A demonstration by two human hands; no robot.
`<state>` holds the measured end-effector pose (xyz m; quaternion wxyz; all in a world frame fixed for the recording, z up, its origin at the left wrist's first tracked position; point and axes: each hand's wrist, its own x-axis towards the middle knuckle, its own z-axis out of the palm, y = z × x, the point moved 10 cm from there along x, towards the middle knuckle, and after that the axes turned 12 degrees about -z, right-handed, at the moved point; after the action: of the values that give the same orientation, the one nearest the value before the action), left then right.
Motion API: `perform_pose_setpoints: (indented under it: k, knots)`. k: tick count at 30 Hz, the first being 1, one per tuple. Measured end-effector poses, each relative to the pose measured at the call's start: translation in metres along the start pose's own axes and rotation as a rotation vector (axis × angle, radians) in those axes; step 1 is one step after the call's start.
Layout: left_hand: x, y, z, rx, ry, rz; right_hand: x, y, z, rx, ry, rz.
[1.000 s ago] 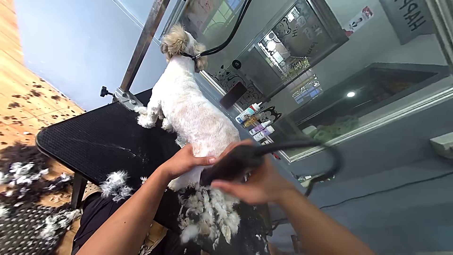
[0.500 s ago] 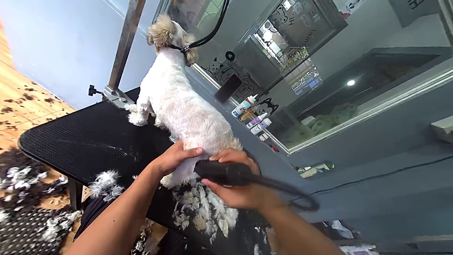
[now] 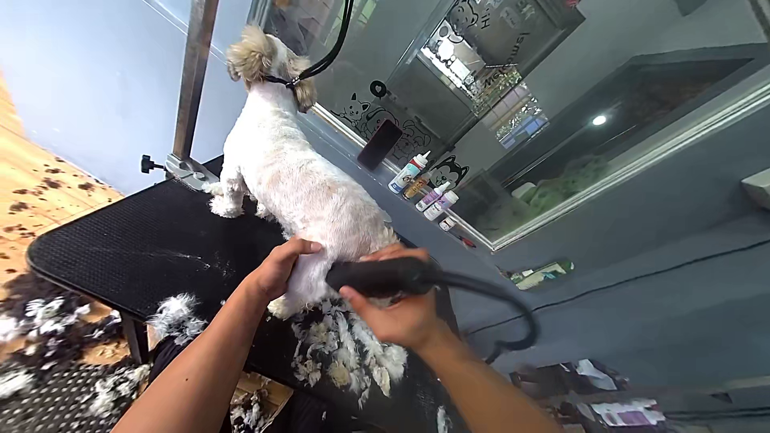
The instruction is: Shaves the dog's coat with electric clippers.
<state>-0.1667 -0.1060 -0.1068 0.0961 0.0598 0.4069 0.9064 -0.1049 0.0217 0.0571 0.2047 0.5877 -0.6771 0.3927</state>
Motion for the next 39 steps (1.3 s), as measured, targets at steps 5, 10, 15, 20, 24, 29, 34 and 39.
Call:
perform_pose_setpoints:
  k: [5,10,15,20,24,29,34,39]
  knots:
    - [0.000,0.012,0.010,0.090,-0.052,0.013,0.002,-0.016,0.001,0.183,-0.098,0.017]
    - [0.003,0.004,0.002,0.065,-0.027,-0.041,0.047,-0.036,-0.042,0.025,0.210,-0.202]
    - [0.002,0.002,-0.002,-0.055,-0.059,0.019,0.013,-0.014,-0.003,-0.054,0.171,-0.085]
    - [0.003,0.004,0.002,0.006,-0.090,0.025,-0.006,-0.006,0.027,0.108,-0.149,0.050]
    - [0.004,0.007,0.002,0.104,-0.067,0.035,0.036,-0.035,-0.023,0.144,0.087,-0.073]
    - [0.005,0.004,0.007,0.103,-0.118,0.021,0.029,-0.019,-0.040,-0.028,0.283,-0.167]
    - [0.005,-0.002,-0.002,0.025,-0.067,-0.028,-0.014,-0.001,0.003,-0.003,0.084,-0.097]
    - [0.005,0.003,0.004,0.078,-0.098,-0.014,0.022,-0.031,-0.016,0.072,0.092,-0.157]
